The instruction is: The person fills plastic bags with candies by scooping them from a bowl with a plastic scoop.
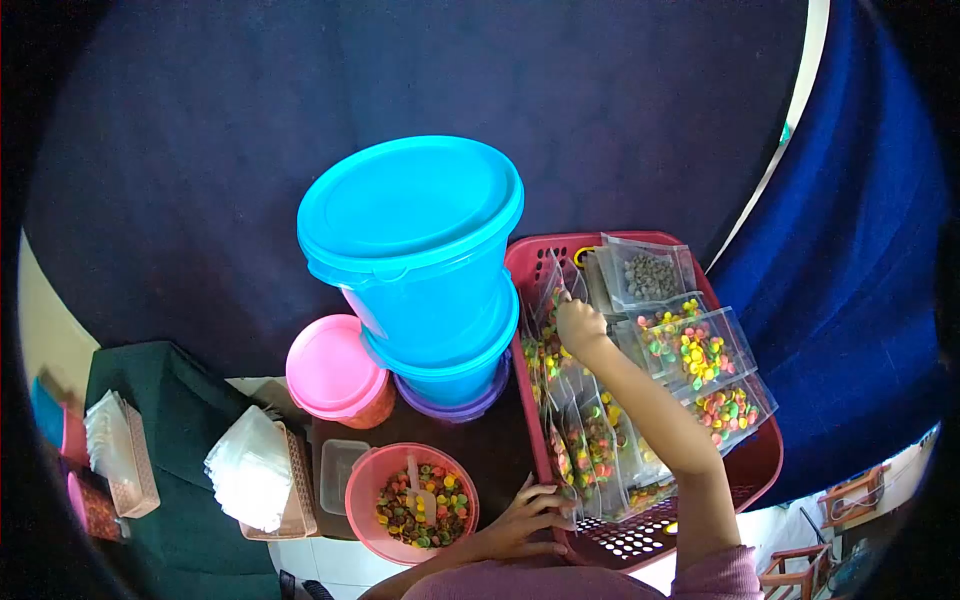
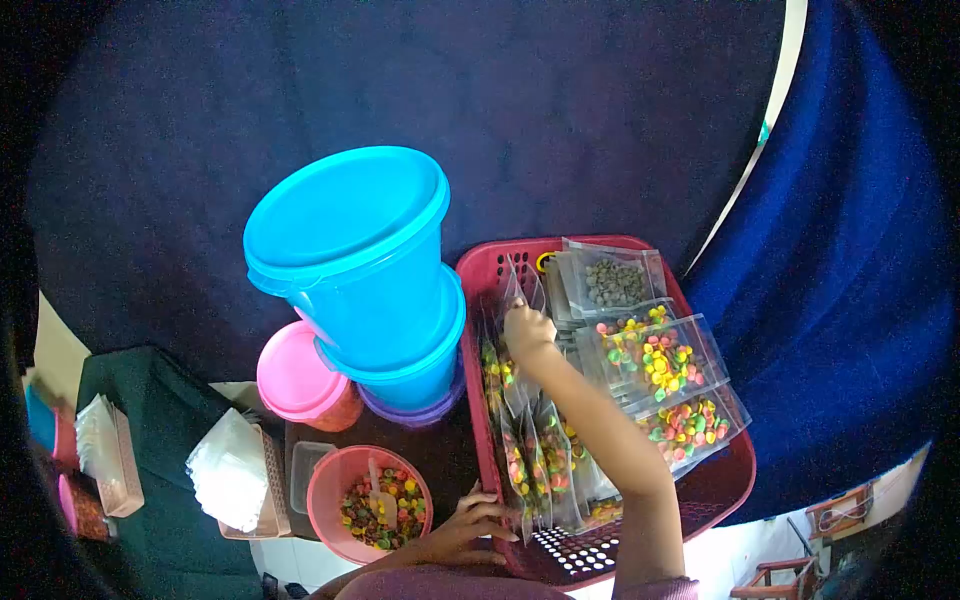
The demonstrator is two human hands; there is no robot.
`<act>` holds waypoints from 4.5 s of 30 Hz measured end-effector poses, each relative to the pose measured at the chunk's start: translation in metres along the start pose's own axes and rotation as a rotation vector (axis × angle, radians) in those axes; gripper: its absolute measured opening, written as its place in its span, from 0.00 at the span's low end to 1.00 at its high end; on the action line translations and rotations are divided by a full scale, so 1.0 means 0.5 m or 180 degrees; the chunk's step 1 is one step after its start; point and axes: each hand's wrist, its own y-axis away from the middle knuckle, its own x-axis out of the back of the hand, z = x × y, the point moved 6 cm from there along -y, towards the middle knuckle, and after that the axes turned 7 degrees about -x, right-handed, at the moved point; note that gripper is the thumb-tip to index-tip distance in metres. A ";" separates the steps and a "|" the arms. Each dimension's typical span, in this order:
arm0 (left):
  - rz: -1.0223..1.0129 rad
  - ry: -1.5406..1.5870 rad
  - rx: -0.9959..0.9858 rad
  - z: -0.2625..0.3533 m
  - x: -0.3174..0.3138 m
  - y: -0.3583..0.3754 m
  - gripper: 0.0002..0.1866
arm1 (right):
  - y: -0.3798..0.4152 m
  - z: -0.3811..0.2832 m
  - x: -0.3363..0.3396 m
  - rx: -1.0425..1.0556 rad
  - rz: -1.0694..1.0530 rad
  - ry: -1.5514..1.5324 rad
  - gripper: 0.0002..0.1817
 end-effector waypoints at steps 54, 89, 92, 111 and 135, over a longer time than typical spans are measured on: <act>0.1402 0.0668 0.0536 0.103 -0.046 0.061 0.25 | 0.475 -0.053 0.098 0.1551 0.0789 -0.0433 0.20; 0.4850 0.3602 0.1919 0.258 -0.067 0.734 0.29 | 1.072 -0.471 -0.272 0.4135 -0.1156 -0.2593 0.30; 0.5256 0.3073 0.2115 0.258 -0.016 0.832 0.28 | 1.067 -0.535 -0.310 0.3854 -0.1196 -0.2653 0.24; 0.6072 0.1601 0.2326 0.320 0.252 1.192 0.23 | 0.978 -0.796 -0.400 0.3094 -0.1445 -0.2349 0.23; 0.2308 -0.2862 0.4599 -0.021 0.599 1.224 0.32 | 0.789 -0.952 -0.742 0.3139 -0.2354 -0.0105 0.30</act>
